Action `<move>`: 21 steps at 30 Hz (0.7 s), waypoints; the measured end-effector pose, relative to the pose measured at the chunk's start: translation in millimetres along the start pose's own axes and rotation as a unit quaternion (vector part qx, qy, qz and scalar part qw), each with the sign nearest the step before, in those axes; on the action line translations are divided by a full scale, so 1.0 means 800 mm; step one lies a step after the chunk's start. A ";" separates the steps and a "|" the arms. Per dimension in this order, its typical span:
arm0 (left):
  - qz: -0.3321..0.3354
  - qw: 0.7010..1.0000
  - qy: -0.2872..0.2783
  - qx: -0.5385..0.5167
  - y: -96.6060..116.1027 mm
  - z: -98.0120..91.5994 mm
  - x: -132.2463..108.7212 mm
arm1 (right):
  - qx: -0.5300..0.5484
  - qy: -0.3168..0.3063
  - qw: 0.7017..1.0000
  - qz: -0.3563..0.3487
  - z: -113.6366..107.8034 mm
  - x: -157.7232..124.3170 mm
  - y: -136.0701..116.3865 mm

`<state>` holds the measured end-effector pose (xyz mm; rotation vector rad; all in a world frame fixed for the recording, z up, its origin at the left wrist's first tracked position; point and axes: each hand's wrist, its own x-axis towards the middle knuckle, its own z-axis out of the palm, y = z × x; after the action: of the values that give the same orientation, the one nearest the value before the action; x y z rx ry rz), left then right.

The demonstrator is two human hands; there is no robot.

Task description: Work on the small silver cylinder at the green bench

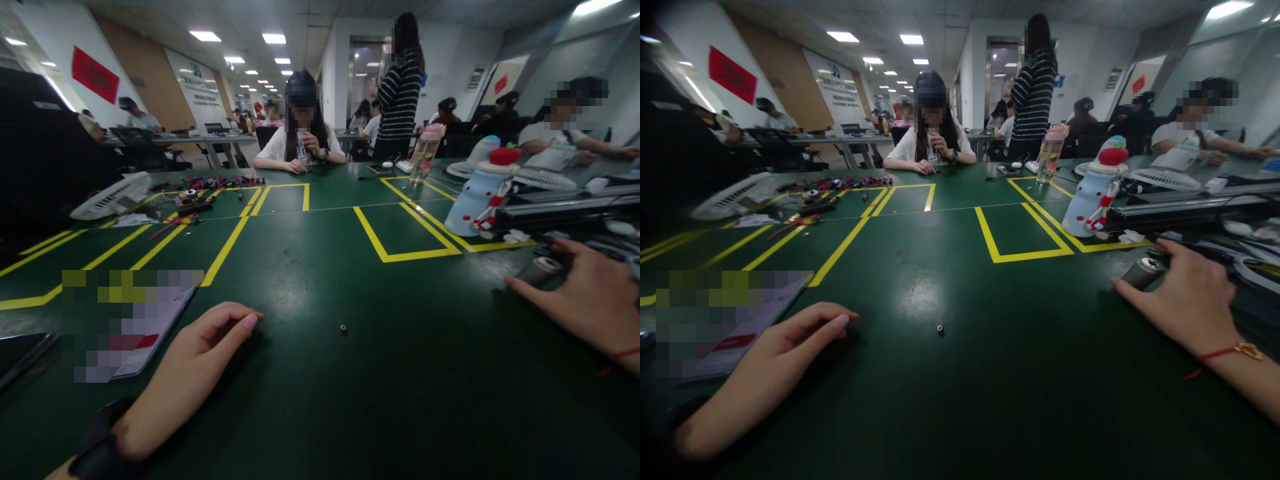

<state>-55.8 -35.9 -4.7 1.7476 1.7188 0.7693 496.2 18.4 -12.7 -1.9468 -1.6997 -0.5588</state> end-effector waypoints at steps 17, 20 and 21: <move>0.025 0.999 -0.022 -0.003 -0.002 -0.001 0.000 | 0.299 -0.205 0.893 -0.265 -0.035 -0.003 -0.259; 0.026 0.999 -0.029 -0.008 -0.002 0.001 0.001 | 0.154 -0.072 0.976 -0.136 -0.049 0.033 -0.159; 0.026 0.999 -0.032 -0.010 -0.002 0.001 0.001 | 0.088 -0.049 0.990 -0.100 -0.050 0.042 -0.121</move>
<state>-56.0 -35.1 -6.3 1.7899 1.6244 0.7421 405.6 30.5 48.5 -1.7162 -1.9509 -0.3723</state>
